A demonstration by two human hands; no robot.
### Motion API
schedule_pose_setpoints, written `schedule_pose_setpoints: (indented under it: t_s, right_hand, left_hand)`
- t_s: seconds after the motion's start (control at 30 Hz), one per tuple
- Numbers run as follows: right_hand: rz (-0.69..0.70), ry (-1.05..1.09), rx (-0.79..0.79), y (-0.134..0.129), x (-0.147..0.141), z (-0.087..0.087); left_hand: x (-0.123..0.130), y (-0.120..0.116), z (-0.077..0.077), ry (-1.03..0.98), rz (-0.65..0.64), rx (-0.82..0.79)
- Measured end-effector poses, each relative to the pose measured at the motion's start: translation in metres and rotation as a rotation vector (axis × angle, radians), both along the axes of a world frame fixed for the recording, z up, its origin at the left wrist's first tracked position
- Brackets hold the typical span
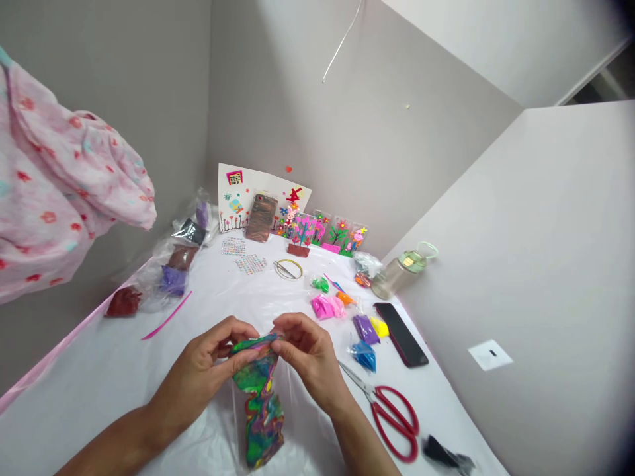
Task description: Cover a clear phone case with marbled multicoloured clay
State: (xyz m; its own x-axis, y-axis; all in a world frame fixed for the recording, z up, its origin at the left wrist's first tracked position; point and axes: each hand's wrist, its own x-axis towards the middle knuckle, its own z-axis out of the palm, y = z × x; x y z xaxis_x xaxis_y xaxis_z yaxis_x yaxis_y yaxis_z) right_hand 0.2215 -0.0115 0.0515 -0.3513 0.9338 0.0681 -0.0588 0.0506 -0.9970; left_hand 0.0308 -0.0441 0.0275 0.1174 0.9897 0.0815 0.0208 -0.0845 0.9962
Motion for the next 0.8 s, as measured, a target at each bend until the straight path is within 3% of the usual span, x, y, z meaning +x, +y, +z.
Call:
schedule_pose_setpoints:
  t_s: [0.17,0.33,0.8]
  right_hand:
    - [-0.008,-0.091,0.087,0.0008,0.0010,-0.0005]
    - [-0.017,-0.020,0.039,0.0012,0.0001,-0.0015]
    - [-0.002,0.016,0.067,0.0015,0.0022,0.0011]
  left_hand:
    - [0.0004,-0.0011,-0.0011,0.023,0.005,-0.004]
    - [0.0023,0.0005,-0.0023,0.021,0.074,-0.011]
    - [-0.0004,-0.0045,0.0032,0.128,0.107,0.281]
